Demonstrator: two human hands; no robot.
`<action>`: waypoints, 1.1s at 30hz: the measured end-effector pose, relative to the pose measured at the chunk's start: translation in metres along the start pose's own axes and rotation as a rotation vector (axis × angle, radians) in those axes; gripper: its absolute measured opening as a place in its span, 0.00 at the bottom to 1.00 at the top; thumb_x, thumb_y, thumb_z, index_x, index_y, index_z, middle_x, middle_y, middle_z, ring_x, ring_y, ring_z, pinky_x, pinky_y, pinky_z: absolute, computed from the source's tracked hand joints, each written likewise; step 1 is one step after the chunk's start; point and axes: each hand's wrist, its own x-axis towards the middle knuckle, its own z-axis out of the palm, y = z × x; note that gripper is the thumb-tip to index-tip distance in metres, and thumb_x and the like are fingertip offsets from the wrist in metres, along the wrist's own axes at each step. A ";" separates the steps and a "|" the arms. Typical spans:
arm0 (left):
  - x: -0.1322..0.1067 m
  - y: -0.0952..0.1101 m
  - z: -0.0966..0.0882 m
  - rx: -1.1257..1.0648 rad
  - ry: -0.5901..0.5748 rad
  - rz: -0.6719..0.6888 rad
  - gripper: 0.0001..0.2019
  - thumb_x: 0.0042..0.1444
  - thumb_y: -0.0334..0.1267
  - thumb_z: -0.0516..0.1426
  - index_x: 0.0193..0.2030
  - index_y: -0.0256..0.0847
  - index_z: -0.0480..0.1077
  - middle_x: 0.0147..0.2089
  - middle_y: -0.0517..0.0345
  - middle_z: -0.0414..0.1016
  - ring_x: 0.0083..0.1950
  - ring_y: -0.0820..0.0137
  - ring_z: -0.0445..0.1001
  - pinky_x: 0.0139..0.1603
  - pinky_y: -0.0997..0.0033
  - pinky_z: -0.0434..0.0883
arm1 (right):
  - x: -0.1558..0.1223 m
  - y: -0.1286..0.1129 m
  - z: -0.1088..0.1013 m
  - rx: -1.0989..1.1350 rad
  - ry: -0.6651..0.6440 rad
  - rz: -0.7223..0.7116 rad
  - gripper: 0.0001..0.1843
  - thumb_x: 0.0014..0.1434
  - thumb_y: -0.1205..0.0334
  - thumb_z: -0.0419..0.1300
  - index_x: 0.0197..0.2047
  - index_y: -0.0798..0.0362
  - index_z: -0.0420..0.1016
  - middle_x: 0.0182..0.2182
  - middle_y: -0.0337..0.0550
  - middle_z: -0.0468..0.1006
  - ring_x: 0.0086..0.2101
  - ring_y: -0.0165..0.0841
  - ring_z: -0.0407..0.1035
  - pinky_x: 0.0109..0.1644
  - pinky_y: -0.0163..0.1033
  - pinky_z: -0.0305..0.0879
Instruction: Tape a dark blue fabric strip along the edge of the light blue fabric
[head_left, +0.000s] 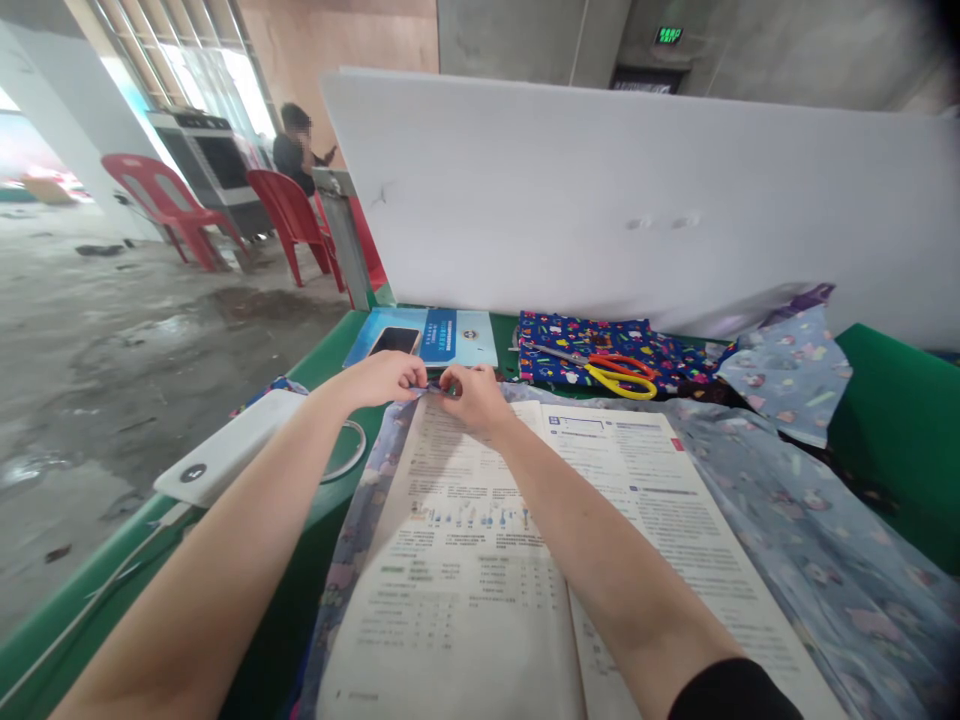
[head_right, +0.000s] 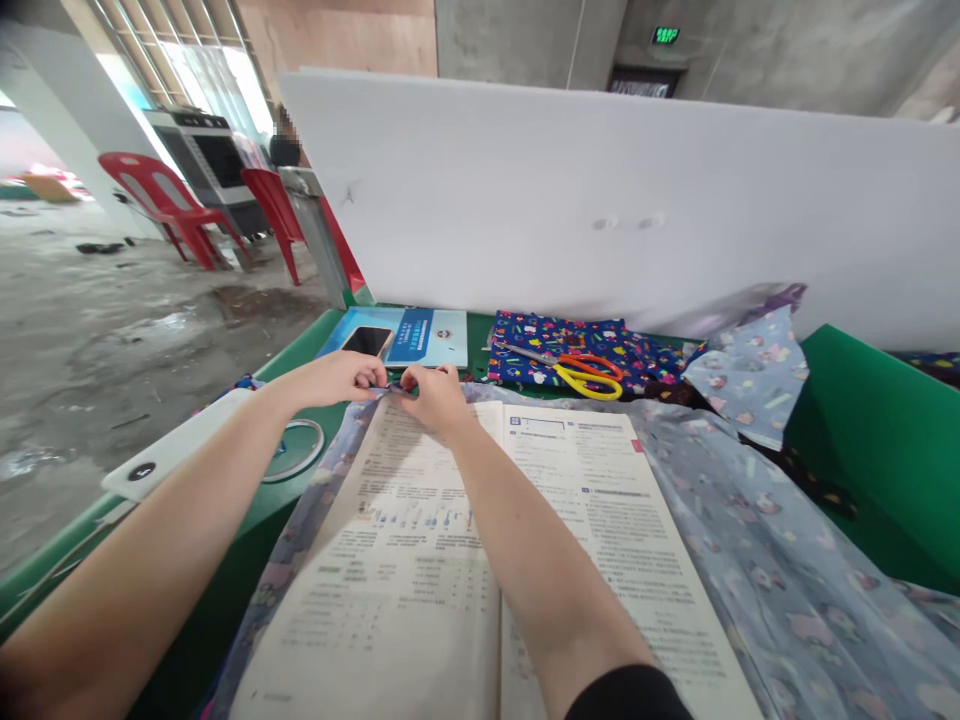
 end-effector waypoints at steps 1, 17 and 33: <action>0.000 0.000 0.000 -0.003 0.000 0.004 0.09 0.47 0.36 0.56 0.37 0.41 0.70 0.35 0.58 0.77 0.35 0.69 0.74 0.35 0.73 0.66 | 0.000 -0.001 0.000 0.003 0.002 -0.013 0.09 0.56 0.54 0.63 0.36 0.50 0.72 0.31 0.37 0.78 0.33 0.30 0.68 0.53 0.42 0.51; -0.001 0.008 -0.002 0.000 0.006 0.026 0.07 0.48 0.40 0.58 0.34 0.42 0.69 0.34 0.58 0.77 0.36 0.67 0.76 0.35 0.71 0.69 | 0.010 0.000 0.005 -0.153 -0.055 0.033 0.13 0.67 0.63 0.52 0.35 0.53 0.77 0.37 0.42 0.82 0.36 0.31 0.71 0.49 0.38 0.52; 0.003 0.000 0.000 0.103 -0.031 0.025 0.22 0.52 0.38 0.53 0.55 0.39 0.72 0.42 0.53 0.78 0.38 0.66 0.75 0.36 0.71 0.67 | 0.013 0.028 -0.026 0.181 0.576 0.670 0.23 0.69 0.57 0.37 0.53 0.56 0.68 0.41 0.53 0.80 0.44 0.39 0.74 0.51 0.43 0.62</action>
